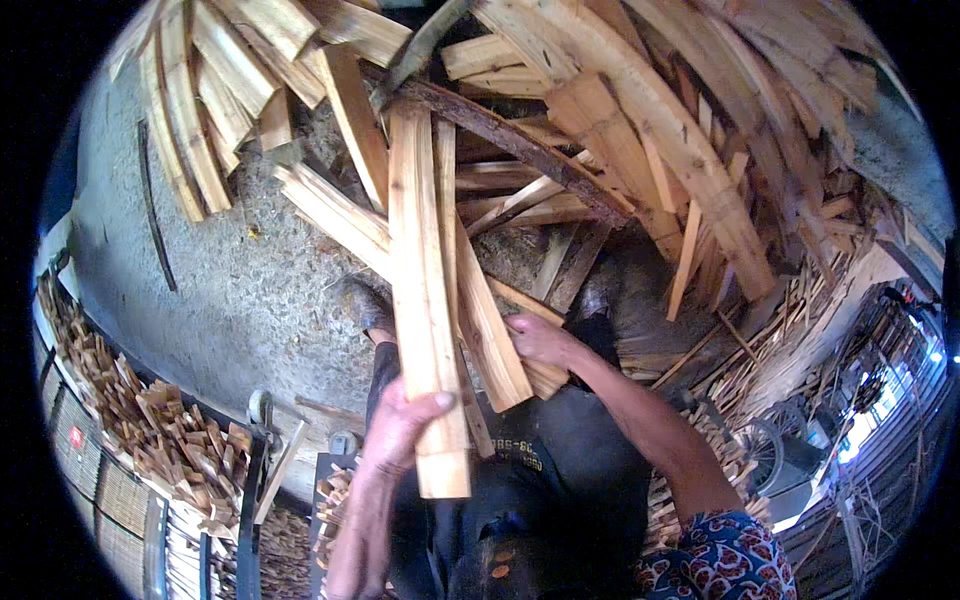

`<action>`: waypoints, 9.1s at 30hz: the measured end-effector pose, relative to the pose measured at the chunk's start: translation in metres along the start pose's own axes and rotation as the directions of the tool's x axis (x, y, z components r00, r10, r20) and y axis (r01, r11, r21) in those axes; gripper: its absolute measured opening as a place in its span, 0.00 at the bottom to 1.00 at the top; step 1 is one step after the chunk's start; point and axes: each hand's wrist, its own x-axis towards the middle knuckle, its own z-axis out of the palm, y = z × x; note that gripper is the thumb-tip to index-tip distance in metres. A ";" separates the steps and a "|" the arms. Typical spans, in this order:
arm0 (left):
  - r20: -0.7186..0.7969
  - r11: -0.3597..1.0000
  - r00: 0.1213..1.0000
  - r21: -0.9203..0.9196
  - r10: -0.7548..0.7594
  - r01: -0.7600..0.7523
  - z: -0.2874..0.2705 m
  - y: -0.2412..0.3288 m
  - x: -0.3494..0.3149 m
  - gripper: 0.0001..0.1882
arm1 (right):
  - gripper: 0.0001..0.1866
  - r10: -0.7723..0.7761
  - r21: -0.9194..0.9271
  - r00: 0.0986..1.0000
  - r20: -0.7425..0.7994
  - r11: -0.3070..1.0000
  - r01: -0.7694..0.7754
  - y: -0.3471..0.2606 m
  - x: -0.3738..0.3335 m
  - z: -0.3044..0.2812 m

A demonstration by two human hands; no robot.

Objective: The person picks up wooden planks from a large pile on the floor and arranges them into neat stacks on a metal rack. The person handles the wood by hand, repeatedly lifting bundles of planks and placing them onto the rack to organize the material.

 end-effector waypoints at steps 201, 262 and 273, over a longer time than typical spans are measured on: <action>-0.707 0.325 0.081 -0.421 -0.703 -0.847 -0.539 -0.115 -0.392 0.28 | 0.28 0.322 -0.586 0.490 0.810 0.422 0.691 -0.574 0.235 0.945; -0.646 0.372 0.059 -0.510 -0.761 -0.775 -0.731 -0.217 -0.346 0.26 | 0.29 0.301 -0.473 0.384 0.873 0.335 0.815 -0.490 0.230 0.928; -0.365 0.188 0.063 -0.611 -0.929 -0.769 -0.648 -0.231 -0.258 0.31 | 0.43 0.370 -0.102 0.179 0.912 -0.219 0.970 -0.479 0.275 0.984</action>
